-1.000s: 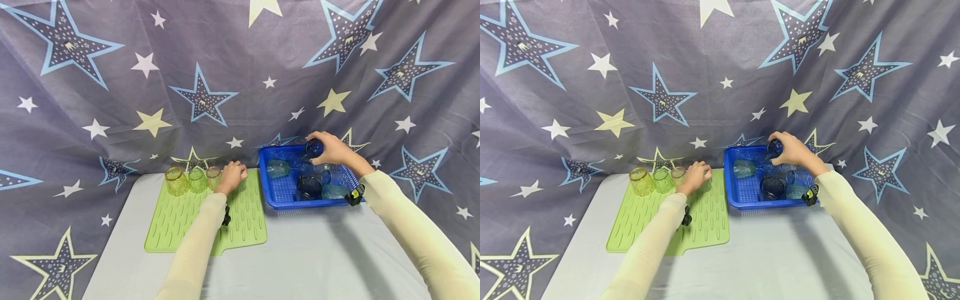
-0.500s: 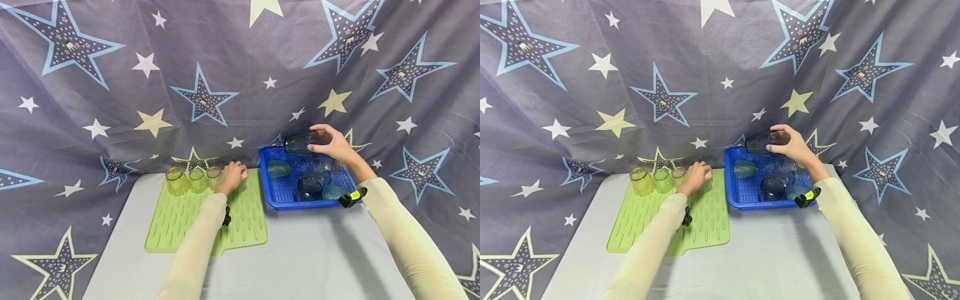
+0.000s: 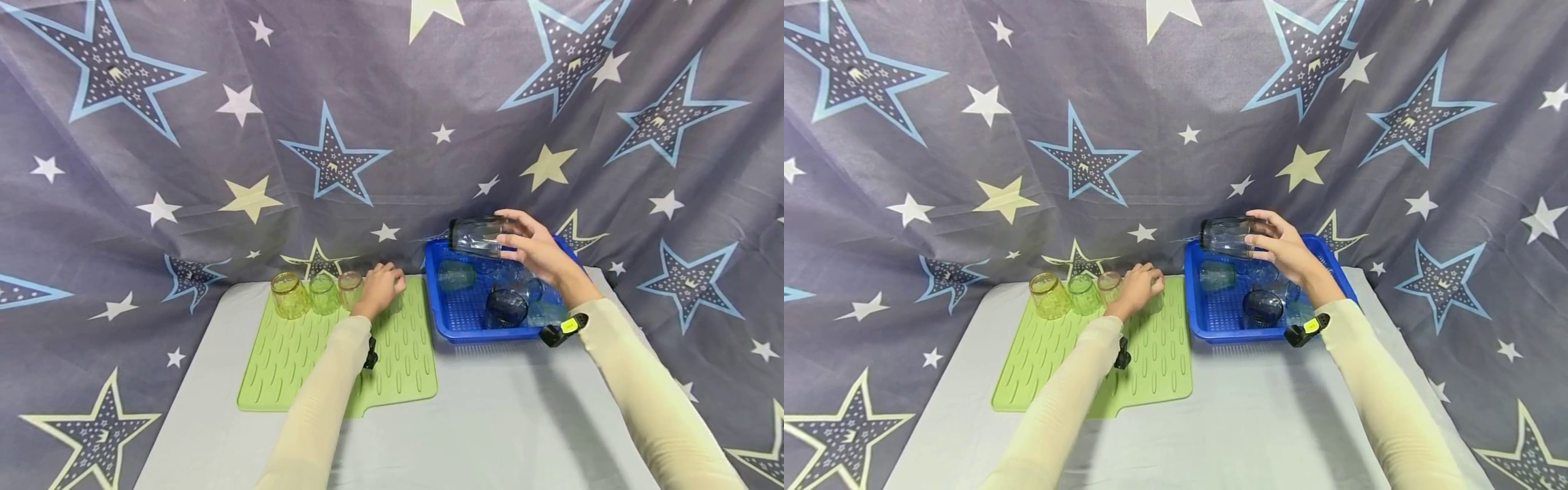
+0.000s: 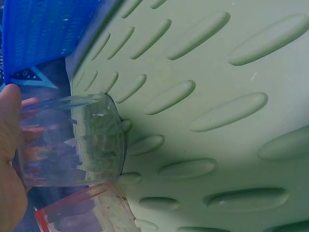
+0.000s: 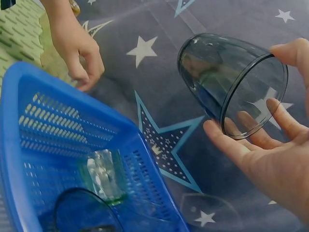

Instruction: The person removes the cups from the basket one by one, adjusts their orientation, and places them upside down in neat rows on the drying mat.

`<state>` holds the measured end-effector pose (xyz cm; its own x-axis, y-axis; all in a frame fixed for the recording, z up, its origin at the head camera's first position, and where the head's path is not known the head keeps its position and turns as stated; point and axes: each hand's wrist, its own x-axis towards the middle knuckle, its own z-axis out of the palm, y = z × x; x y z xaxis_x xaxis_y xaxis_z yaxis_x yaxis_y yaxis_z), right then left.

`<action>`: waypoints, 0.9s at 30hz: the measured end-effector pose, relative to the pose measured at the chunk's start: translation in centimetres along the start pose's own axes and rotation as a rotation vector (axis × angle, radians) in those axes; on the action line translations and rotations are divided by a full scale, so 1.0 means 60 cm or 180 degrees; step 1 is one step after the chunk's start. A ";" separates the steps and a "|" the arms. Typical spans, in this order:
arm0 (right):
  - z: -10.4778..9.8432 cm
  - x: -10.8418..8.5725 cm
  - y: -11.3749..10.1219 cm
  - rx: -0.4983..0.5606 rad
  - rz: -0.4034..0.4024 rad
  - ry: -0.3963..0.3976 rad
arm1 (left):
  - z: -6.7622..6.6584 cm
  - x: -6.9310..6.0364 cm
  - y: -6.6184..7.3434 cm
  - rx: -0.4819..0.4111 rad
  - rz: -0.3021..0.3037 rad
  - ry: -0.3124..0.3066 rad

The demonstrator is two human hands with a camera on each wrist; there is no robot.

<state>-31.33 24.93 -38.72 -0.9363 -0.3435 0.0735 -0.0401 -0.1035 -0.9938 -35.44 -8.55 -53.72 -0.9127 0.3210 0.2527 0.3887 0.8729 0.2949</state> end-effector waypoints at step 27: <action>0.013 0.007 0.041 0.0856 -0.0087 -0.0336 | -0.003 0.002 0.001 0.0094 -0.0056 -0.0198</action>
<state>-31.54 23.81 -41.08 -0.8941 -0.4309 0.1222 0.0424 -0.3530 -0.9347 -35.48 -8.52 -53.52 -0.9258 0.3270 0.1898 0.3695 0.8888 0.2712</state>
